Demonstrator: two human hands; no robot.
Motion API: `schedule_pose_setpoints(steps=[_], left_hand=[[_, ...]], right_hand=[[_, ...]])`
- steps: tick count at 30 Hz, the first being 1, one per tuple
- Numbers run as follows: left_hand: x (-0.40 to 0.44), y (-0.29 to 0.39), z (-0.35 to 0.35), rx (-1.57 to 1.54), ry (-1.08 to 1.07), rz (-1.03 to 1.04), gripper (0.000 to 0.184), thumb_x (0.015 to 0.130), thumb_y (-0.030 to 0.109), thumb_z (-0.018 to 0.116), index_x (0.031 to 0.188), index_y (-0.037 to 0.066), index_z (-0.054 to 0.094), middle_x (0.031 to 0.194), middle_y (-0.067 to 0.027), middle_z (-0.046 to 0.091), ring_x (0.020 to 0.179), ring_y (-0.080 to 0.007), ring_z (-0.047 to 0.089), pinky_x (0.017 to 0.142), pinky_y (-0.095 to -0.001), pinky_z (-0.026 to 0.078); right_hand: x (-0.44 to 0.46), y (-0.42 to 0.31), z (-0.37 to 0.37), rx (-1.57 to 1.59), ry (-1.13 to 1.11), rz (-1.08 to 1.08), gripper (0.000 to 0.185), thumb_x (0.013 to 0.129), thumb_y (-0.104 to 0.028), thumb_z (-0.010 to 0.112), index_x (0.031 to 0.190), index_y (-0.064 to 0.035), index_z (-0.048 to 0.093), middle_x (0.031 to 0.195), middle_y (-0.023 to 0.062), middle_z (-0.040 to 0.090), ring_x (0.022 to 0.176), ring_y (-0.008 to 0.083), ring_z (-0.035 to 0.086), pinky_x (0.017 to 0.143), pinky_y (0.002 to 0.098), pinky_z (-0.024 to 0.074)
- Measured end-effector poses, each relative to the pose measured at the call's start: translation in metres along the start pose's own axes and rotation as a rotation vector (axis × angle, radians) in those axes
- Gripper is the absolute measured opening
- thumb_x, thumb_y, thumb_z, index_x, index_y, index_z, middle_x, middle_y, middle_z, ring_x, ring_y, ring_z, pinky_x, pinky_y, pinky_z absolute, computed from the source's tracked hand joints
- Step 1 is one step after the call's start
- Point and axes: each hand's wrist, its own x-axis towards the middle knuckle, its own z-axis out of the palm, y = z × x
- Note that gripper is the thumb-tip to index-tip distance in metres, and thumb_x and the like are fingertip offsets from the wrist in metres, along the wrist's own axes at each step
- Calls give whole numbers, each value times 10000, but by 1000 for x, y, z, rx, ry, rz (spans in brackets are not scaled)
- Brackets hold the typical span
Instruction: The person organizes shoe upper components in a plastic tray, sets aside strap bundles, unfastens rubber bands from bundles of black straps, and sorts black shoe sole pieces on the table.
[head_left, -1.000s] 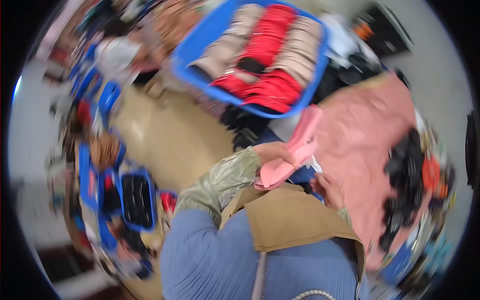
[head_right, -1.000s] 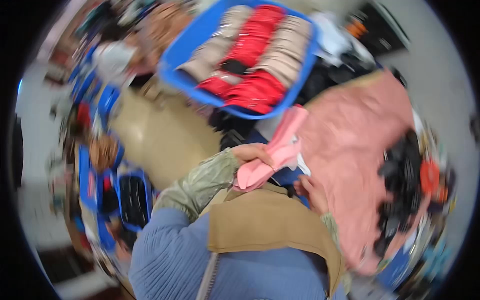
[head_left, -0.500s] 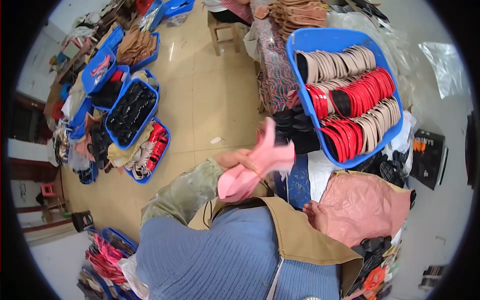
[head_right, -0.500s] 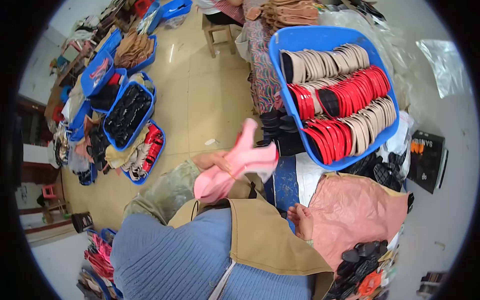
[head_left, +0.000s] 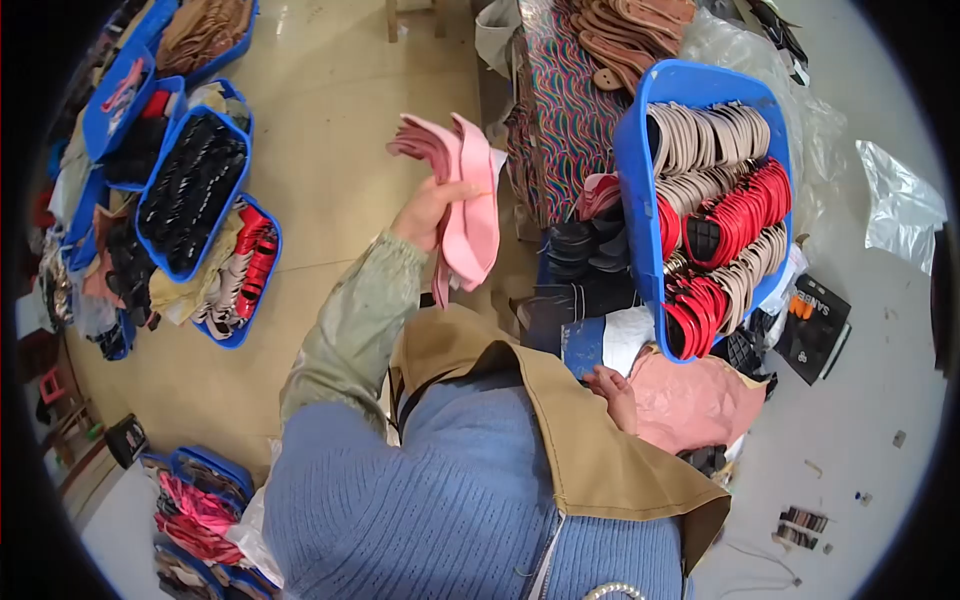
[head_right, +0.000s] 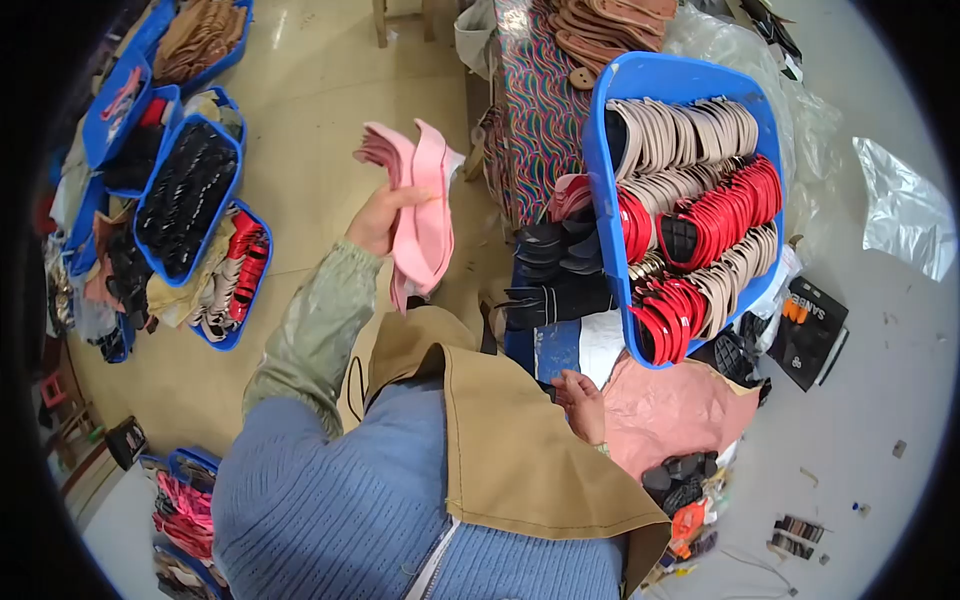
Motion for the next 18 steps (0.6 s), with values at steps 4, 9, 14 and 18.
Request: schedule_pose_setpoints(steps=[4,9,14,18], left_hand=[[77,-1,22,16,41,153,329,707,18,629,1025,3,548,859,-87,611,697,-159,576,651,-261,474],[185,-8,69,305,-82,245,382,694,22,658,1050,-25,527,887,-93,618,725,-164,594,666,-266,488],[243,-59,79,507,-169,-182,321,646,75,674,938,-24,585,827,-96,619,690,-181,580,650,-273,484],[251,-85,58,569,-103,-599,289,606,123,690,850,-19,630,784,-101,616,670,-193,567,641,-276,479]], right_hand=[[0,-8,20,12,46,-25,208,873,-163,546,1021,-18,558,865,100,628,627,96,493,616,190,410],[2,4,30,48,153,-30,196,878,-157,538,1011,-19,574,808,65,607,602,74,441,583,174,372],[2,6,37,73,224,39,183,879,-151,534,994,-21,592,737,24,561,598,62,421,567,164,346],[-1,1,53,110,322,73,179,881,-147,531,985,-19,601,690,-3,514,596,54,415,553,160,332]])
